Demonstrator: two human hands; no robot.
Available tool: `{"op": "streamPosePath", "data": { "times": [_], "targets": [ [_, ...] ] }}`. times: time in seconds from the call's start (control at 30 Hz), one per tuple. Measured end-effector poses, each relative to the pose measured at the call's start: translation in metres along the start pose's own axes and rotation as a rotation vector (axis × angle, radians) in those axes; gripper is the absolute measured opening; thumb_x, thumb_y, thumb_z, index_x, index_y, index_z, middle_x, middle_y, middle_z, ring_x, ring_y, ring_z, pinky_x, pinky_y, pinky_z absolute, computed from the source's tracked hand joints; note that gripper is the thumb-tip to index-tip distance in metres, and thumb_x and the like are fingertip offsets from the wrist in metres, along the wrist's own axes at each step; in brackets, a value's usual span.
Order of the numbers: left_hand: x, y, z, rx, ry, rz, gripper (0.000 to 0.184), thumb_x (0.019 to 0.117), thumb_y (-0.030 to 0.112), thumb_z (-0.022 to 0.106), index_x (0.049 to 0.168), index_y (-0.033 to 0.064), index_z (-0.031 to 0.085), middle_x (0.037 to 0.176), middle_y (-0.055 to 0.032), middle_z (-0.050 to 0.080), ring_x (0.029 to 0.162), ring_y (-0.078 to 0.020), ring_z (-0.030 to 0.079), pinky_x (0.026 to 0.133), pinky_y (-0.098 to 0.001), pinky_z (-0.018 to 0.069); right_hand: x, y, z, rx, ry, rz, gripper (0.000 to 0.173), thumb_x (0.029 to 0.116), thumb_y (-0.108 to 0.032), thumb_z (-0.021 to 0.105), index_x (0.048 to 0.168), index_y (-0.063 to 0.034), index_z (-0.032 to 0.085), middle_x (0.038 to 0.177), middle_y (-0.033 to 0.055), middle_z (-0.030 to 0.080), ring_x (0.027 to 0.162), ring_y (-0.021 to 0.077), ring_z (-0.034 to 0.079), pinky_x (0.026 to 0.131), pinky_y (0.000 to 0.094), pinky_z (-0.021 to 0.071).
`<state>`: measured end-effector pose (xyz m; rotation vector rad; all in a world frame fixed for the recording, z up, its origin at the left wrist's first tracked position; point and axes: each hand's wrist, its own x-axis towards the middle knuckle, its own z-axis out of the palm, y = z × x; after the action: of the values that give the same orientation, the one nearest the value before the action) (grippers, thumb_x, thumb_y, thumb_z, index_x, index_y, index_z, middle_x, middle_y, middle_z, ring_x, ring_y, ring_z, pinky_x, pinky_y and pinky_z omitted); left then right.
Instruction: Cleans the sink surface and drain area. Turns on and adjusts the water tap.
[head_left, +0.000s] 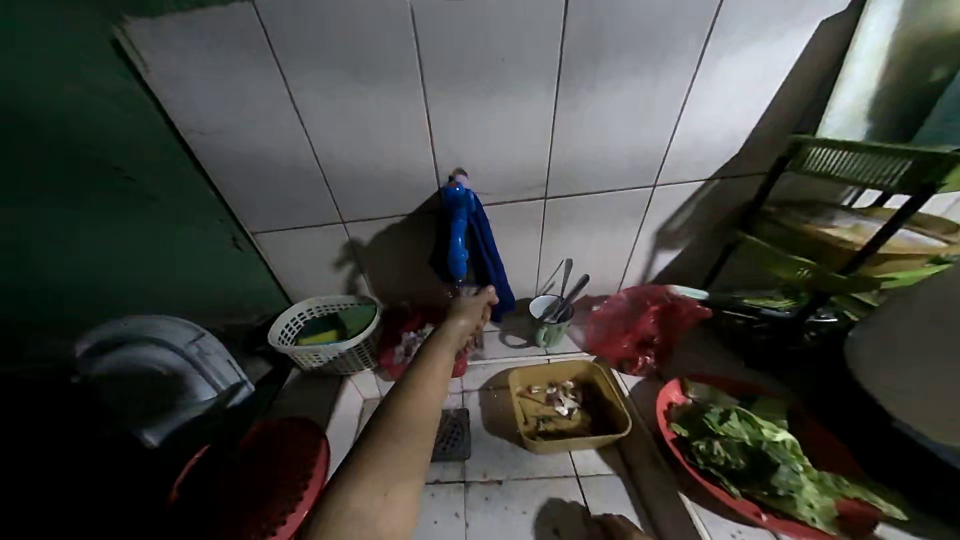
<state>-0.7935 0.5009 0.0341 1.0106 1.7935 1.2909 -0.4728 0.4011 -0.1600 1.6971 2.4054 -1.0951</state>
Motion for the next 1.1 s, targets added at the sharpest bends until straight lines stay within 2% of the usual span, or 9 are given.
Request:
{"op": "streamPosePath", "data": {
  "times": [0.2,0.37,0.47,0.6,0.7,0.87,0.93,1.03,1.1],
  "targets": [
    [-0.029,0.021,-0.041,0.645,-0.252,0.085,0.041,0.1122,0.024,0.039,0.133,-0.0071,0.055,0.118,-0.0245,0.063,0.102,-0.0303,0.062,0.093,-0.0466,0.0499,-0.005,-0.002,-0.003,0.013,-0.030,0.020,0.039,0.1067,-0.030,0.050,0.128,-0.0051,0.070,0.130,0.0179,0.067,0.121,0.0363,0.065,0.103,0.0579,0.0497],
    [-0.054,0.098,-0.079,0.848,-0.038,0.037,0.030,0.1087,0.010,0.044,0.133,-0.0027,0.054,0.120,-0.0233,0.063,0.103,-0.0313,0.065,0.092,-0.0494,0.0531,-0.004,-0.004,-0.006,0.012,-0.050,0.041,0.037,0.1064,-0.029,0.050,0.129,-0.0079,0.070,0.131,0.0153,0.067,0.120,0.0335,0.065,0.103,0.0553,0.0507],
    [-0.062,0.141,-0.078,0.762,0.232,0.226,0.045,0.1130,0.031,0.035,0.142,0.0003,0.049,0.131,-0.0270,0.059,0.112,-0.0380,0.065,0.096,-0.0562,0.0518,-0.003,-0.005,-0.008,0.013,-0.070,0.062,0.036,0.1067,-0.028,0.050,0.131,-0.0092,0.068,0.133,0.0141,0.066,0.122,0.0329,0.064,0.104,0.0545,0.0500],
    [-0.071,0.166,-0.048,0.810,0.244,0.349,0.062,0.1078,0.050,0.043,0.139,-0.0020,0.055,0.130,-0.0282,0.060,0.119,-0.0411,0.061,0.102,-0.0602,0.0453,0.000,-0.005,-0.007,0.012,-0.077,0.075,0.037,0.1071,-0.031,0.049,0.132,-0.0104,0.068,0.134,0.0125,0.066,0.121,0.0313,0.065,0.104,0.0536,0.0504],
    [-0.069,0.168,-0.042,0.961,0.244,0.359,0.045,0.1069,0.034,0.053,0.131,-0.0038,0.061,0.122,-0.0282,0.064,0.117,-0.0422,0.061,0.101,-0.0613,0.0443,0.001,-0.007,-0.009,0.005,-0.086,0.079,0.037,0.1076,-0.031,0.048,0.133,-0.0113,0.067,0.136,0.0113,0.065,0.122,0.0305,0.065,0.104,0.0527,0.0506],
    [-0.057,0.151,-0.068,0.736,0.167,0.429,0.045,0.1061,0.013,0.047,0.151,0.0077,0.047,0.147,-0.0174,0.054,0.120,-0.0281,0.061,0.098,-0.0470,0.0508,0.003,-0.006,-0.006,-0.004,-0.071,0.048,0.036,0.1070,-0.028,0.049,0.130,-0.0094,0.069,0.133,0.0135,0.066,0.122,0.0318,0.065,0.105,0.0530,0.0502],
    [-0.052,0.133,-0.082,0.506,0.084,0.473,0.057,0.1068,0.020,0.050,0.160,0.0146,0.030,0.157,-0.0129,0.043,0.130,-0.0234,0.057,0.101,-0.0417,0.0525,0.005,-0.005,-0.006,-0.010,-0.084,0.051,0.035,0.1070,-0.029,0.049,0.130,-0.0097,0.068,0.134,0.0132,0.066,0.122,0.0315,0.064,0.104,0.0531,0.0500],
    [-0.077,0.112,-0.087,0.394,0.093,0.411,0.080,0.1038,0.038,0.057,0.166,0.0263,0.008,0.166,-0.0154,0.027,0.144,-0.0333,0.042,0.106,-0.0578,0.0468,0.005,-0.004,-0.007,0.004,-0.099,0.032,0.037,0.1062,-0.027,0.051,0.133,-0.0080,0.067,0.134,0.0158,0.065,0.124,0.0332,0.064,0.105,0.0545,0.0491],
    [-0.110,0.079,-0.088,0.312,0.102,0.324,0.074,0.1039,0.040,0.056,0.165,0.0255,0.016,0.164,-0.0131,0.031,0.143,-0.0311,0.044,0.106,-0.0566,0.0480,0.006,-0.002,-0.007,0.056,-0.088,0.020,0.037,0.1059,-0.028,0.053,0.132,-0.0073,0.067,0.133,0.0171,0.066,0.123,0.0347,0.064,0.106,0.0555,0.0485]
  ]
}}
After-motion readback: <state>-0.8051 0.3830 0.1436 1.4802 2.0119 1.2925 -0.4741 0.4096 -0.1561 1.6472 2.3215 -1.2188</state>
